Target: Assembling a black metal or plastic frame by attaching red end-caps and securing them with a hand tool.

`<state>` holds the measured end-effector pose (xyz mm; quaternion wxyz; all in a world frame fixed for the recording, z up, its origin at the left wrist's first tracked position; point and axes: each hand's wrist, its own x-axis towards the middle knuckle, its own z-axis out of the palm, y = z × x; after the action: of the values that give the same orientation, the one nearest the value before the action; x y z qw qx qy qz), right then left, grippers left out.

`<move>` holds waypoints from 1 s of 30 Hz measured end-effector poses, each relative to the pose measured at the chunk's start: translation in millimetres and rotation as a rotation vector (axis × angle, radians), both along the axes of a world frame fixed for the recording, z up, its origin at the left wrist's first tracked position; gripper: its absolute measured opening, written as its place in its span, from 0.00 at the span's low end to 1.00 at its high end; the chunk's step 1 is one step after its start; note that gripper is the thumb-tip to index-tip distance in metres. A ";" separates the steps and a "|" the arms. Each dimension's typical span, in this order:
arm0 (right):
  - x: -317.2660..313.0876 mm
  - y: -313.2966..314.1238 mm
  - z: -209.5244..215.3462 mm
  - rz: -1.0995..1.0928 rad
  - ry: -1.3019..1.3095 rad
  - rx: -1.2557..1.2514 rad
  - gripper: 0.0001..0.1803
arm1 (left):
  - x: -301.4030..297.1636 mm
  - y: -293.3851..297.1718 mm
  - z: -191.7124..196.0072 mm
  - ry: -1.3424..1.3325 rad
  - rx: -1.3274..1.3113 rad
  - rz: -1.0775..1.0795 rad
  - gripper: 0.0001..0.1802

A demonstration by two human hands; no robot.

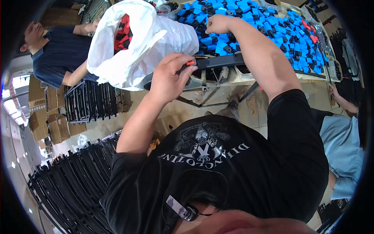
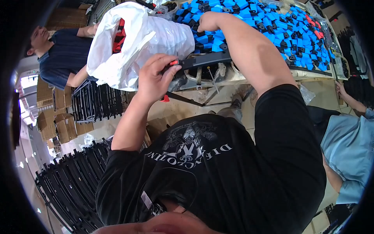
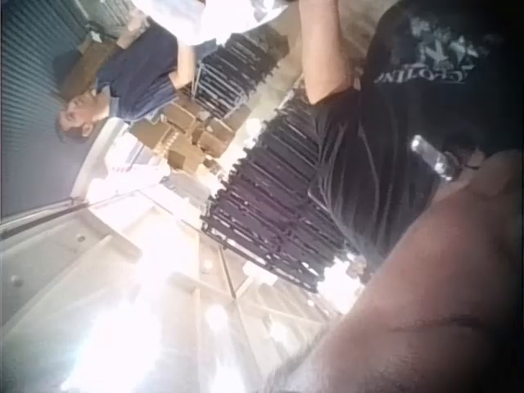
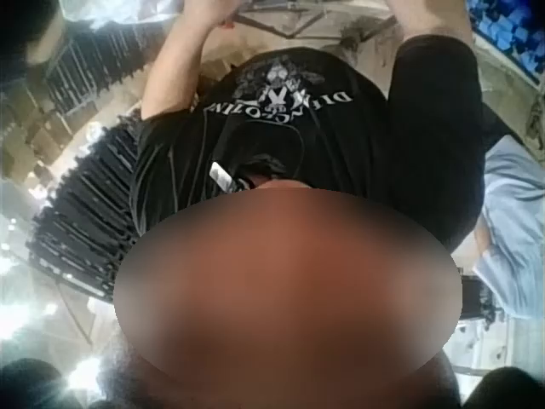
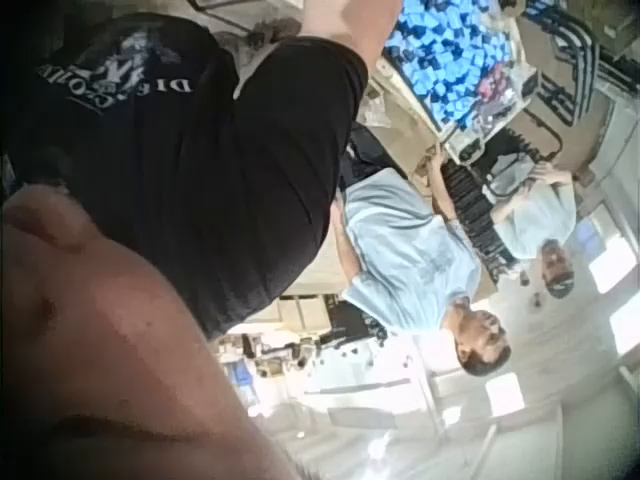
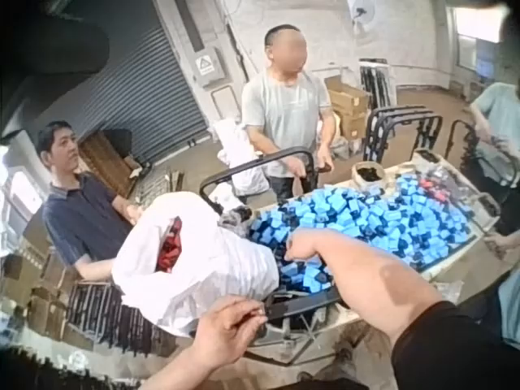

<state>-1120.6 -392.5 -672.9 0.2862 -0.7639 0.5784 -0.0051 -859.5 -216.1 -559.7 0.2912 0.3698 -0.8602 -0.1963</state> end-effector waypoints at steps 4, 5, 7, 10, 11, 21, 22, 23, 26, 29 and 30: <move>-1.5 4.2 1.6 -0.079 -0.024 0.029 0.20 | 6.6 3.1 -8.9 0.059 0.068 0.071 0.11; -2.6 3.8 0.2 -0.079 -0.022 0.030 0.20 | 8.4 1.8 -10.1 0.061 0.069 0.070 0.11; -4.0 1.7 -2.3 -0.070 0.033 0.037 0.20 | 12.2 -1.1 -11.7 -0.017 -0.030 0.008 0.12; -5.7 0.5 -7.4 -0.057 0.005 0.005 0.24 | 14.4 -0.9 -16.9 -0.007 -0.012 0.040 0.13; -6.4 -0.2 -9.3 -0.059 0.006 0.007 0.24 | 14.5 -0.8 -19.1 -0.007 -0.009 0.038 0.13; -7.5 -1.6 -16.6 -0.079 -0.014 0.008 0.21 | 13.9 -2.7 -2.7 0.002 0.362 0.048 0.15; -6.5 -0.2 -15.6 -0.089 -0.052 -0.006 0.21 | 15.1 -0.8 -1.5 0.101 0.504 0.080 0.14; -5.9 0.3 -14.0 -0.089 -0.055 -0.004 0.21 | 14.9 -0.4 -2.1 0.098 0.506 0.081 0.14; -5.9 0.9 -10.9 -0.078 -0.049 0.010 0.21 | 12.7 -3.9 -7.1 -0.061 0.302 0.111 0.11; -1.1 8.9 1.4 -0.102 -0.050 0.002 0.21 | 10.8 -5.8 -11.4 -0.091 0.006 -0.032 0.11; 3.1 13.8 15.6 -0.117 -0.049 0.048 0.20 | 11.2 -4.1 -10.9 -0.099 0.001 0.011 0.10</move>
<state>-1117.6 -378.7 -657.3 0.3176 -0.7212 0.6150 -0.0268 -848.3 -220.2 -570.6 0.2493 0.3839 -0.8714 -0.1766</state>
